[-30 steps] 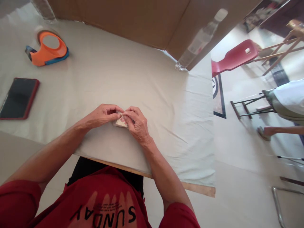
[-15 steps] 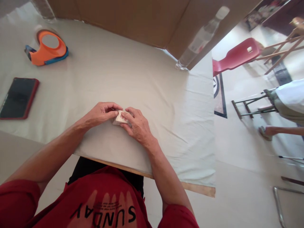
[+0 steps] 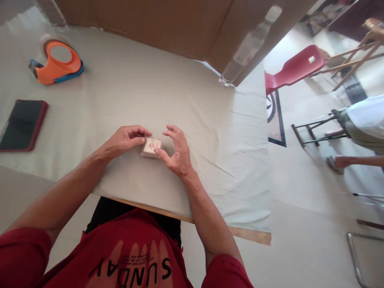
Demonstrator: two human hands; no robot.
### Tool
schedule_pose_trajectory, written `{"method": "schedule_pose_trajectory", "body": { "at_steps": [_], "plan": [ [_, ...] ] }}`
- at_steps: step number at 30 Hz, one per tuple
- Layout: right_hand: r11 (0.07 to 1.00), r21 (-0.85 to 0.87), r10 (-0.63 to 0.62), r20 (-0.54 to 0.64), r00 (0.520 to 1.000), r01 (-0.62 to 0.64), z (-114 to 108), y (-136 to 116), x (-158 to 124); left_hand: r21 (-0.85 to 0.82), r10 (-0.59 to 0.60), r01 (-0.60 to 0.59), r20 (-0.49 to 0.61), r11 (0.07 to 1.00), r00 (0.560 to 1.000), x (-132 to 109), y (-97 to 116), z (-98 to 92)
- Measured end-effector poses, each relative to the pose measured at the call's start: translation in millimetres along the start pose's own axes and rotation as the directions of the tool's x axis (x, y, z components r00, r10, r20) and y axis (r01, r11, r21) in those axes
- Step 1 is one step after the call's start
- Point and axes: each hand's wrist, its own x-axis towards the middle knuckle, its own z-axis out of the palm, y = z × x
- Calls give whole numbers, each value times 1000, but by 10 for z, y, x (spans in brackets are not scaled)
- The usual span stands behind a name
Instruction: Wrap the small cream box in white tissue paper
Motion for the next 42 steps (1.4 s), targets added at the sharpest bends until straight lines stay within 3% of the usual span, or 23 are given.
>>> {"method": "schedule_pose_trajectory", "body": {
  "at_steps": [3, 10, 13, 18, 23, 29, 37, 42],
  "plan": [
    [997, 33, 67, 3, 998, -67, 4, -3, 5, -8, 15, -15, -45, 1000, 999, -1, 0, -25],
    [994, 50, 92, 38, 995, -94, 71, 22, 2, 42, 13, -9, -89, 999, 996, -9, 27, -60],
    [993, 44, 107, 27, 994, -108, 79, 4, 21, 135, 26, -19, -48, 991, 999, 2, 13, -51],
    [993, 15, 113, 25, 993, -114, 117, -42, 92, 321, 143, -152, 51, 935, 988, -1, 6, -15],
    [994, -69, 85, 39, 996, -82, 163, -63, 189, 355, 176, -202, 106, 913, 979, -15, 24, 23],
    [988, -149, 41, 6, 999, -40, 172, -100, 390, 189, 196, -212, 101, 959, 975, -6, -4, 84],
    [994, -33, 99, -119, 988, -103, 37, -106, 834, -132, 185, -173, 79, 976, 980, 69, -108, 94],
    [978, 108, 194, -142, 971, -180, -5, 37, 1129, -384, 150, -113, 68, 917, 986, 128, -121, 100]
  ]
}}
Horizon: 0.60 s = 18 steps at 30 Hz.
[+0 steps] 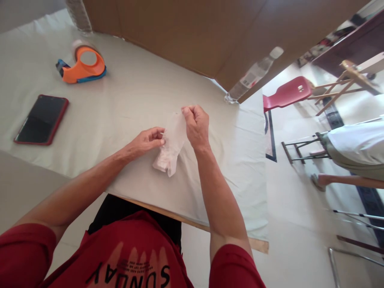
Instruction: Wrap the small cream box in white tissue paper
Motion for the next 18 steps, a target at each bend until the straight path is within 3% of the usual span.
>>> {"method": "schedule_pose_trajectory", "body": {
  "at_steps": [3, 7, 10, 14, 16, 18],
  "plan": [
    [999, 24, 24, -57, 998, -23, -24, 36, 33, -22, -71, 70, -83, 997, 994, 35, -18, 25],
    [999, -23, 34, -192, 981, -39, -76, -17, -277, -47, -151, 145, -199, 988, 968, 67, -2, 57],
    [984, -175, 19, -96, 995, -36, -36, -73, -625, -75, -149, 136, -210, 988, 966, 64, 30, 71],
    [943, -332, -64, -94, 994, 30, 97, -28, -860, -63, -107, 96, -208, 993, 972, 32, 58, 69],
    [956, -288, 22, -106, 994, -52, 111, 57, -853, -45, -101, 94, -205, 995, 973, 22, 65, 55],
    [970, -127, 190, -126, 974, -205, 71, 156, -816, -17, -109, 108, -219, 994, 970, 24, 66, 33]
  ]
}}
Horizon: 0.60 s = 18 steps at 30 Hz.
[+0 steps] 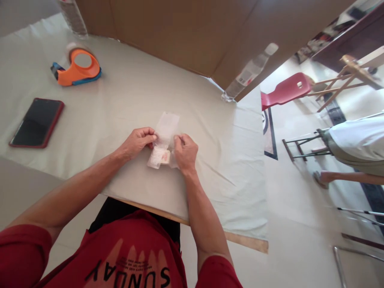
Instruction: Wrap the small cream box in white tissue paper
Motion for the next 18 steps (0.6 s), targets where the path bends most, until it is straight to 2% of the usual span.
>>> {"method": "schedule_pose_trajectory", "body": {
  "at_steps": [2, 4, 6, 8, 10, 12, 15, 18],
  "plan": [
    [963, 203, 178, 24, 984, -179, -49, 85, 48, 37, -10, 11, -36, 999, 999, 17, -5, -24],
    [880, 371, 288, 81, 954, -297, -92, 141, 59, 83, 5, 5, -117, 997, 993, 34, -15, -45],
    [820, 455, 314, 148, 938, -347, -111, 160, 43, 159, 80, -44, -228, 986, 970, 35, -23, -58],
    [817, 472, 284, 174, 943, -333, -109, 152, 22, 264, 198, -118, -301, 957, 933, 15, -24, -55],
    [845, 453, 232, 167, 958, -284, -102, 131, 14, 362, 289, -178, -280, 915, 915, -18, -22, -36],
    [878, 415, 194, 148, 970, -239, -101, 106, 14, 438, 320, -208, -201, 875, 926, -45, -24, -4],
    [910, 358, 169, 141, 975, -210, -111, 56, 0, 558, 305, -206, -88, 803, 948, -50, -46, 45],
    [908, 373, 142, 157, 977, -191, -113, -1, -31, 618, 256, -150, -86, 772, 963, -27, -66, 56]
  ]
}}
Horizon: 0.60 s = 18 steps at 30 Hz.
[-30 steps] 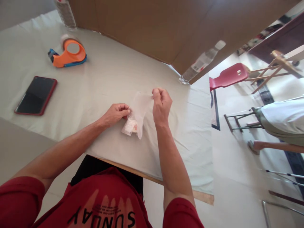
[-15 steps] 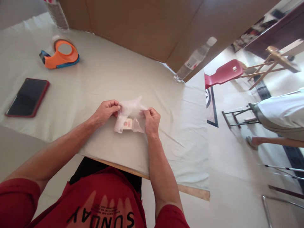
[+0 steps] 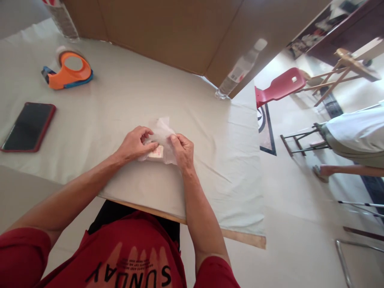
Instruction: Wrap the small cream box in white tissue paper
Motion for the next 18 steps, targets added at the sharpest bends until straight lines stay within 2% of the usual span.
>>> {"method": "schedule_pose_trajectory", "body": {
  "at_steps": [3, 5, 7, 9, 11, 13, 18],
  "plan": [
    [999, 33, -15, -49, 999, 16, 13, -4, -3, -69, -62, 60, -30, 996, 998, 32, -31, -41],
    [997, 73, 44, -132, 990, -35, 0, 32, 33, -159, -121, 109, -70, 981, 990, 59, -56, -96],
    [985, 128, 142, -202, 969, -118, -34, 87, 88, -295, -232, 196, -92, 935, 968, 89, -81, -152],
    [970, 156, 220, -229, 948, -188, -77, 140, 140, -444, -345, 291, -43, 847, 938, 118, -103, -197],
    [963, 153, 251, -229, 941, -220, -117, 179, 174, -534, -405, 356, 28, 767, 914, 141, -120, -226],
    [966, 124, 249, -205, 947, -228, -147, 209, 188, -547, -418, 377, 55, 747, 907, 152, -132, -237],
    [989, 24, 146, -208, 967, -144, -207, 276, 199, -443, -359, 312, -24, 841, 933, 140, -129, -229]
  ]
}}
